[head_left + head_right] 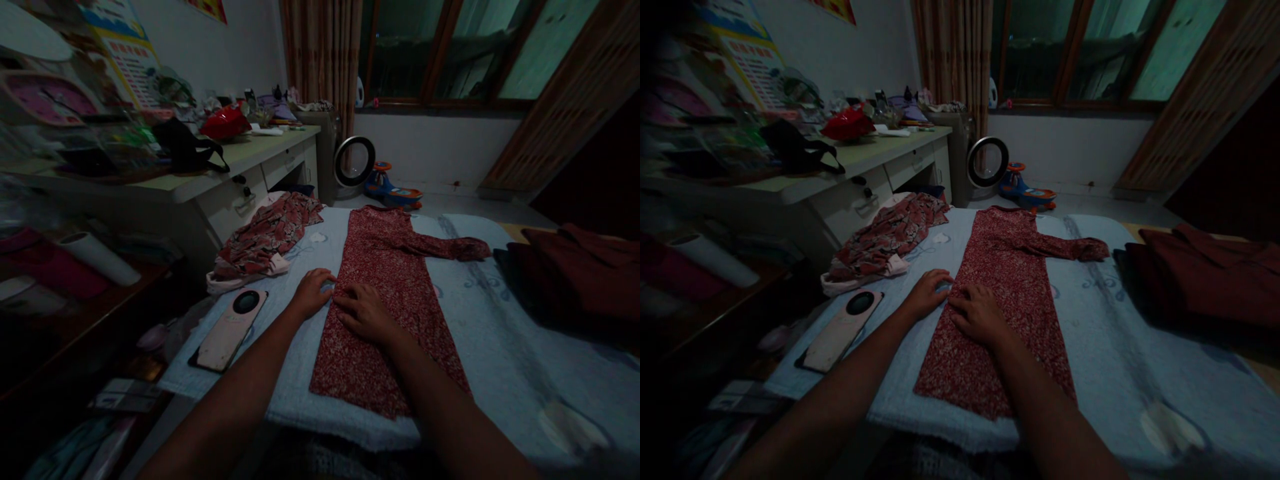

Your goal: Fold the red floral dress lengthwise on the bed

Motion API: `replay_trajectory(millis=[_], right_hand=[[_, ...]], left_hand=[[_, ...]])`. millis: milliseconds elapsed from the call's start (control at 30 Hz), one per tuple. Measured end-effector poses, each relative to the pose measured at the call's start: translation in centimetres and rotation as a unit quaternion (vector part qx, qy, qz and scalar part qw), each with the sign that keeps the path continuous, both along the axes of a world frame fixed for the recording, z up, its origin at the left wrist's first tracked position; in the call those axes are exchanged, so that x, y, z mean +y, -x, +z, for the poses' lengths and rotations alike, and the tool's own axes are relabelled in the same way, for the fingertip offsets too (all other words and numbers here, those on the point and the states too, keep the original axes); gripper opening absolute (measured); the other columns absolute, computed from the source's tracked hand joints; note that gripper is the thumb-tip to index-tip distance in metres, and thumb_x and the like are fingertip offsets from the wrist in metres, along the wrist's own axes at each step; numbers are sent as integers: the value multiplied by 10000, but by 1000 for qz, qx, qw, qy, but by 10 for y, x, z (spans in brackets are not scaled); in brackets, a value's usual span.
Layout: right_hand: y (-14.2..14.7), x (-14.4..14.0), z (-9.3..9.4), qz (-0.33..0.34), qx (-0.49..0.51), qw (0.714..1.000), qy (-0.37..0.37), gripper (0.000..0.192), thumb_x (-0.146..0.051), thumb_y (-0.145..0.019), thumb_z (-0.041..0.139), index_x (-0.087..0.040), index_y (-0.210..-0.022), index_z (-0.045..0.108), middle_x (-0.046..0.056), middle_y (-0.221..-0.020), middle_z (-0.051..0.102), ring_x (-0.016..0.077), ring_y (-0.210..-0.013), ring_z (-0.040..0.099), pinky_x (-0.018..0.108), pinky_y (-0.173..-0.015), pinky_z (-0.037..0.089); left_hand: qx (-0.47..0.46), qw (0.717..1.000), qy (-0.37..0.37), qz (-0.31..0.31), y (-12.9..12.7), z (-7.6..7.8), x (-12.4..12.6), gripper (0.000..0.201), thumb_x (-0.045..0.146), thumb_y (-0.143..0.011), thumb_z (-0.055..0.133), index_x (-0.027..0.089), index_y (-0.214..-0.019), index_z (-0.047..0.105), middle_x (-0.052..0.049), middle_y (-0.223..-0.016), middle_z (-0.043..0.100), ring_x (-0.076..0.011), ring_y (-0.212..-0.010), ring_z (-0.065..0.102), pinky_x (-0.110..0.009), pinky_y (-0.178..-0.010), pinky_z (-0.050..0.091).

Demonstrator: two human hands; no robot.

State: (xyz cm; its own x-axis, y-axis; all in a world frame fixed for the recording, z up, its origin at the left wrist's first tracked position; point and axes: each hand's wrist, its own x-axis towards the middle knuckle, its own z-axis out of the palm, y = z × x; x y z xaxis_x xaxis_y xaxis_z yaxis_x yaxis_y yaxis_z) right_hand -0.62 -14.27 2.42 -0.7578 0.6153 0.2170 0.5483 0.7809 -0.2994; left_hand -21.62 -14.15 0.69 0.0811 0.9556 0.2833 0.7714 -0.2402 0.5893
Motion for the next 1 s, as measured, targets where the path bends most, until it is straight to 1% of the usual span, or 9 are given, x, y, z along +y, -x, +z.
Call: replay_trajectory(millis=[133, 233, 367, 467, 633, 833, 1000], right_hand=[[0, -1, 2, 4, -2, 1000, 3, 354, -341, -940, 591, -254, -1279, 649, 111, -1299, 533, 269, -1186, 446, 464, -1055, 336], [-1, -2, 3, 2, -4, 1000, 2, 341, -349, -947, 578, -249, -1263, 658, 116, -1305, 529, 271, -1188, 443, 467, -1062, 329], [0, -2, 4, -1, -16, 1000, 2, 341, -341, -944, 574, -255, -1264, 657, 115, -1321, 522, 280, -1197, 432, 474, -1054, 334], [0, -3, 5, 0, -26, 1000, 4, 367, -345, -935, 587, -264, -1288, 642, 116, -1342, 511, 289, -1215, 422, 487, -1060, 327], [-1, -4, 4, -2, -31, 999, 10, 387, -375, -941, 582, -279, -1313, 629, 120, -1376, 486, 298, -1244, 412, 504, -1076, 310], [-1, -5, 4, 1, -30, 999, 15, 373, -379, -940, 576, -283, -1295, 643, 116, -1379, 490, 299, -1245, 414, 501, -1079, 312], [-1, -6, 4, 2, -25, 1000, 16, 378, -400, -951, 558, -293, -1305, 637, 108, -1405, 476, 298, -1264, 402, 508, -1095, 295]], left_hand=[[-5, 1000, -3, -3, -1, 2, -1, 227, 230, -814, 653, 228, -1031, 720, -67, -1224, 649, -256, -1197, 571, -427, -1081, 424], [5, 1000, -6, -8, -2, 3, -1, 247, 278, -813, 677, 226, -1052, 712, -70, -1227, 646, -264, -1195, 570, -435, -1073, 426], [23, 1000, -5, -5, -2, 2, 0, 326, 262, -786, 699, 215, -1108, 682, -73, -1247, 638, -270, -1202, 560, -437, -1071, 427], [28, 1000, -11, 2, -3, 1, 1, 338, 245, -786, 693, 206, -1120, 666, -70, -1225, 646, -265, -1178, 563, -423, -1051, 440], [43, 999, -20, 20, -7, 0, 2, 304, 230, -794, 682, 205, -1096, 656, -59, -1163, 664, -251, -1117, 579, -403, -1018, 453], [73, 996, -26, 52, -14, 1, 4, 205, 220, -827, 653, 203, -1031, 653, -53, -1091, 676, -244, -1057, 589, -388, -979, 458], [81, 995, -35, 53, -14, -2, 5, 158, 227, -853, 634, 212, -1010, 651, -50, -1078, 674, -238, -1047, 590, -383, -971, 452]])
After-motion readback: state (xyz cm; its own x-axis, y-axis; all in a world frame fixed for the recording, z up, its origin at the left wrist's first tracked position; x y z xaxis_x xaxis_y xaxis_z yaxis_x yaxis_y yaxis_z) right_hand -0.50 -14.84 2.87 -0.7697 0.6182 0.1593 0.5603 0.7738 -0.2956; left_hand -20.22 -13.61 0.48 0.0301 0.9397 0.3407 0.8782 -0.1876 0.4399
